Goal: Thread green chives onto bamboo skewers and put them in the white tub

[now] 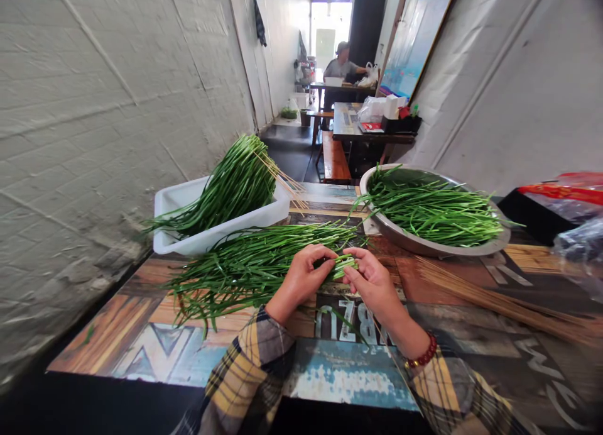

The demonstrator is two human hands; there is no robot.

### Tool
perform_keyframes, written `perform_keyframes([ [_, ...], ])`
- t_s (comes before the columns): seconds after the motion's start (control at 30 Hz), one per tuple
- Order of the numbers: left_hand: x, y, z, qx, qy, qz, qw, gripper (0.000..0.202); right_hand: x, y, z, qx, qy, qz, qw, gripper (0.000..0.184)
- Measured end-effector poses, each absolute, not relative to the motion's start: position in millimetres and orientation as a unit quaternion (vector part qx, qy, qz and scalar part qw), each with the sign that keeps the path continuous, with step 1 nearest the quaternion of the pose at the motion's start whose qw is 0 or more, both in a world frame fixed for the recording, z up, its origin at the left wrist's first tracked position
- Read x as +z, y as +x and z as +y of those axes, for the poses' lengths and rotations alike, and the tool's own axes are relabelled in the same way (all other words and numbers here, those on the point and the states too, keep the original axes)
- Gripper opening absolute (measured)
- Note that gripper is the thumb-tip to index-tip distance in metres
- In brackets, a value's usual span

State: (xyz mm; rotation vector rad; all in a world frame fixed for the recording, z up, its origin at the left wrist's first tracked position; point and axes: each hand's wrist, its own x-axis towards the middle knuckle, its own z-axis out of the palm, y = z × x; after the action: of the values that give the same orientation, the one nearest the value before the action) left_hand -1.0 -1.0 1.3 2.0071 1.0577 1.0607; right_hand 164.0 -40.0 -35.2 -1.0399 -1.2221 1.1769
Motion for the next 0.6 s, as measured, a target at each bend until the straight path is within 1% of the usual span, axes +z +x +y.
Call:
perform_keyframes([
  [0.2, 2.7, -0.3, -1.5, 0.398, 0.76, 0.395, 0.33, 0.011, -33.5, 162.0, -40.5, 0.497, -0.438, -0.513, 0.545, 0.029],
  [0.37, 2.5, 0.8, -2.7, 0.374, 0.775, 0.379, 0.34, 0.013, -36.5, 159.1, -41.1, 0.464, -0.468, -0.509, 0.554, 0.024],
  [0.5, 3.9, 1.7, -4.4, 0.353, 0.774, 0.393, 0.35, 0.011, -36.5, 159.3, -39.5, 0.458, -0.469, -0.521, 0.547, 0.024],
  [0.6, 7.4, 1.4, -5.6, 0.338, 0.774, 0.383, 0.373, 0.017, -31.3, 160.8, -39.7, 0.459, -0.45, -0.542, 0.542, 0.026],
])
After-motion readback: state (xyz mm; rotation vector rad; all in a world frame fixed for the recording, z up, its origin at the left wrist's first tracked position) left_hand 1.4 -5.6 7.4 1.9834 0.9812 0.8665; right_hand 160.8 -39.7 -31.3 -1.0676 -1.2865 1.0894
